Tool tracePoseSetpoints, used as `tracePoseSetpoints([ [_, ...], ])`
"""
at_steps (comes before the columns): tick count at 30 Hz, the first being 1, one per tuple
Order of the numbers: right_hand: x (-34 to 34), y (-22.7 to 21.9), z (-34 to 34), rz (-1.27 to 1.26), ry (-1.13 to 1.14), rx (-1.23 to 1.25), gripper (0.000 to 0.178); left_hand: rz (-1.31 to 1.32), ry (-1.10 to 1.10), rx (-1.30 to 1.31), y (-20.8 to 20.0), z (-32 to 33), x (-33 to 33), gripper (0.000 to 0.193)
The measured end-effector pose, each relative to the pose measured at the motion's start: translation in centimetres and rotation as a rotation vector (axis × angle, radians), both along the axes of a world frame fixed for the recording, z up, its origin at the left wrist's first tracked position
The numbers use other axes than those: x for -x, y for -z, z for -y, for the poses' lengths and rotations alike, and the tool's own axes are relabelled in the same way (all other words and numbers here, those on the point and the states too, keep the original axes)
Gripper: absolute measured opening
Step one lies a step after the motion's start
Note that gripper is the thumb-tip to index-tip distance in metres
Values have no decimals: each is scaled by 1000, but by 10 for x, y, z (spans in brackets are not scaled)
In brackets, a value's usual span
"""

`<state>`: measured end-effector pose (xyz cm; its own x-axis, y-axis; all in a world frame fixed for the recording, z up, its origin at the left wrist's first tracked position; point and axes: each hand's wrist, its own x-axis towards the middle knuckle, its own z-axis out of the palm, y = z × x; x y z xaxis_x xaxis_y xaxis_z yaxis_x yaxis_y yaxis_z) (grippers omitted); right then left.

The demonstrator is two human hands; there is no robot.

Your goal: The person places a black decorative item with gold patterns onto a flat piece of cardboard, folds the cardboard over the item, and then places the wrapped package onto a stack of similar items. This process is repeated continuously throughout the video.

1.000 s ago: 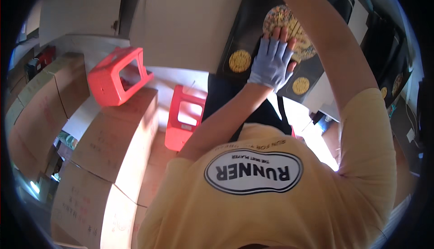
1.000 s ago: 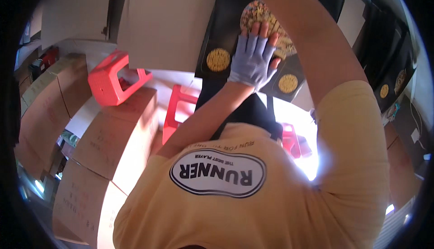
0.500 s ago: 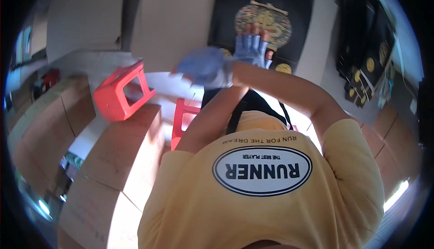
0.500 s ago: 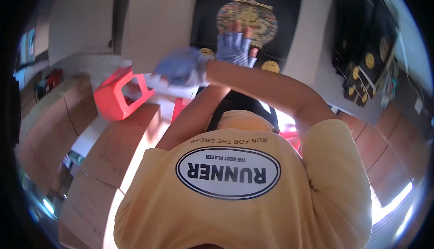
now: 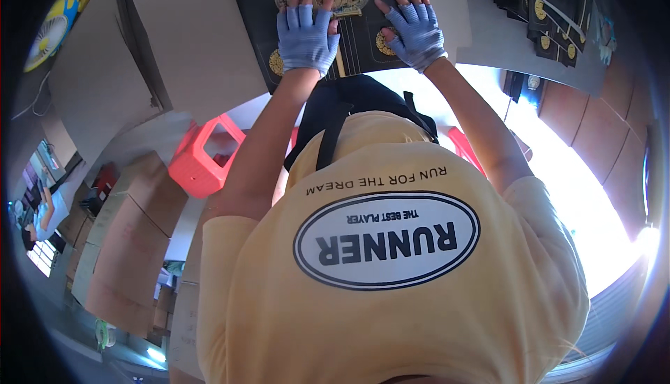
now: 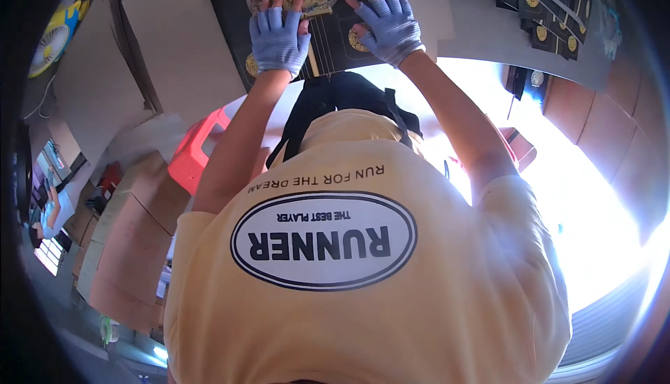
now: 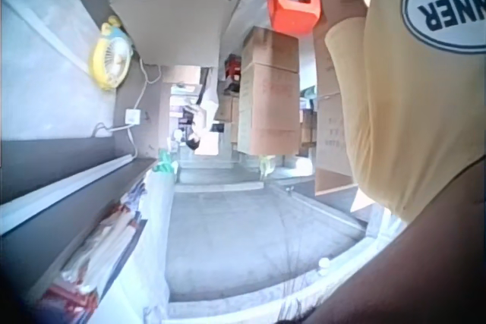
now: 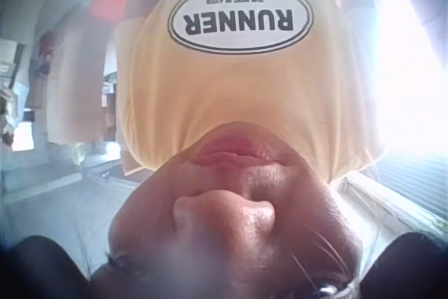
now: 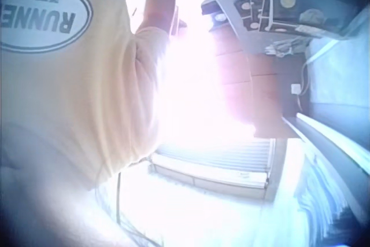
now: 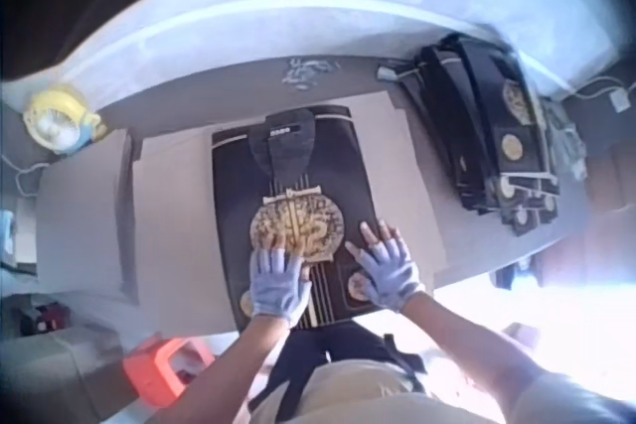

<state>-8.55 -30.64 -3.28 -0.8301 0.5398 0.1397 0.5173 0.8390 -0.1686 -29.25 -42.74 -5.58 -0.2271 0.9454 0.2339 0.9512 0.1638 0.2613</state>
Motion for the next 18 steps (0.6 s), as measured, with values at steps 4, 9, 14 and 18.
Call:
tracePoseSetpoints([
  [4, 9, -10, 10, -3, 79, 97, 59, 17, 26, 61, -5, 2, -3, 58],
  [9, 47, 0, -34, 128, 61, 21, 67, 90, 22, 112, -12, -1, -4, 60],
  [14, 173, 36, -217, -31, 86, -237, 60, 110, 7, 102, -10, 3, -5, 56],
  [18, 208, 106, -350, -280, -136, -369, 54, 140, 64, 93, -17, -4, -8, 52],
])
